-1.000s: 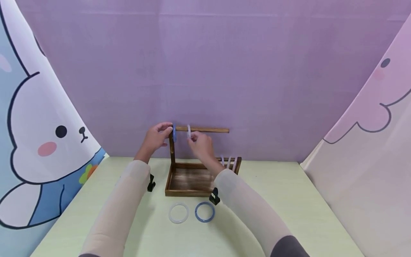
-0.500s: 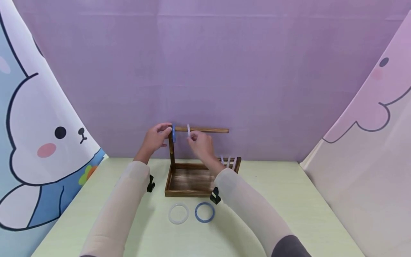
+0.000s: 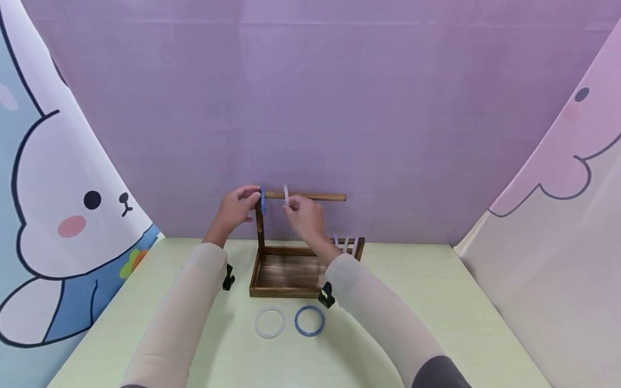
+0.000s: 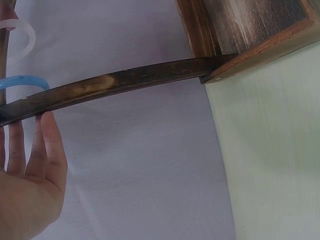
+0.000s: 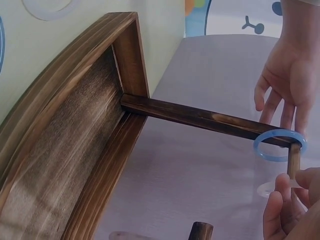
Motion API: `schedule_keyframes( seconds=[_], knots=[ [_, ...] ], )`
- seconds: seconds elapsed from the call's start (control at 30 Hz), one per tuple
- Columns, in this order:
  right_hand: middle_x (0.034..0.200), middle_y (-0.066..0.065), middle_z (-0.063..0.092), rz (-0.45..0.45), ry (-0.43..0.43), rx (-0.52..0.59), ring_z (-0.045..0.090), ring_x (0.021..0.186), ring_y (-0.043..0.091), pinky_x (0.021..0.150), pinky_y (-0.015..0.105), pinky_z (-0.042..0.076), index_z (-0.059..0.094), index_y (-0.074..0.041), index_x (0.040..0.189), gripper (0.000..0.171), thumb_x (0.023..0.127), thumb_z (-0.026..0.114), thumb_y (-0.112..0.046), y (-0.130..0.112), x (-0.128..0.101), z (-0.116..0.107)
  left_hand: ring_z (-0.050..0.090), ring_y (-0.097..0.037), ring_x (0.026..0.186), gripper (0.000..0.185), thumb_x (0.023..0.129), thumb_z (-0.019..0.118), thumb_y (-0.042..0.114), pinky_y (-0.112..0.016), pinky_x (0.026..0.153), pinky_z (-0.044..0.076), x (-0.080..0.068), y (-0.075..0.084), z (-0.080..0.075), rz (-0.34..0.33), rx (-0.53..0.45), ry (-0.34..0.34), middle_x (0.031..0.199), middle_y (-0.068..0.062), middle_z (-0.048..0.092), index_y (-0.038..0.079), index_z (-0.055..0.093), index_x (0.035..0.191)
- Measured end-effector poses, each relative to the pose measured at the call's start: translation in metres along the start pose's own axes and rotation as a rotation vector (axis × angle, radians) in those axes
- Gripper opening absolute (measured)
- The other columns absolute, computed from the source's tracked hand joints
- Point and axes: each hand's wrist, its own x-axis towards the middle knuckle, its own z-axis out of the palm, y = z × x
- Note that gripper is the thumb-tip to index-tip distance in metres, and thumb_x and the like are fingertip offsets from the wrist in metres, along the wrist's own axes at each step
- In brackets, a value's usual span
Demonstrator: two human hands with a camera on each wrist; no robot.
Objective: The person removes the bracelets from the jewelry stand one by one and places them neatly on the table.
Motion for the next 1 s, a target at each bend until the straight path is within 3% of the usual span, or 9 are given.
schedule_keyframes(
  seconds=[0.17,0.4,1.0],
  knots=[
    [0.1,-0.003,0.08,-0.013,-0.002,0.016,0.072,0.079,0.014,0.066,0.03,0.055,0.077,-0.018,0.112,0.019,0.097,0.071,-0.029,0.004,-0.001,-0.003,0.065,-0.032,0.123,0.045,0.104,0.056,0.043,-0.041,0.08,0.063,0.001,0.0,0.0,-0.002,0.001,-0.003,0.143,-0.008,0.059,0.022,0.057,0.144],
    [0.098,-0.002,0.08,-0.024,0.018,0.017,0.074,0.085,0.016,0.076,0.035,0.058,0.077,-0.014,0.112,0.021,0.096,0.072,-0.027,0.008,-0.001,-0.007,0.064,-0.033,0.123,0.046,0.105,0.055,0.044,-0.044,0.083,0.063,0.002,-0.001,-0.001,-0.002,0.009,-0.003,0.144,-0.009,0.058,0.022,0.056,0.144],
    [0.098,0.001,0.08,-0.013,0.027,0.018,0.074,0.083,0.017,0.069,0.033,0.058,0.077,-0.011,0.112,0.021,0.096,0.072,-0.025,0.021,-0.006,-0.02,0.064,-0.033,0.123,0.045,0.105,0.055,0.044,-0.043,0.081,0.063,0.004,-0.002,0.001,0.004,0.015,-0.005,0.144,-0.008,0.058,0.022,0.056,0.144]
  ],
)
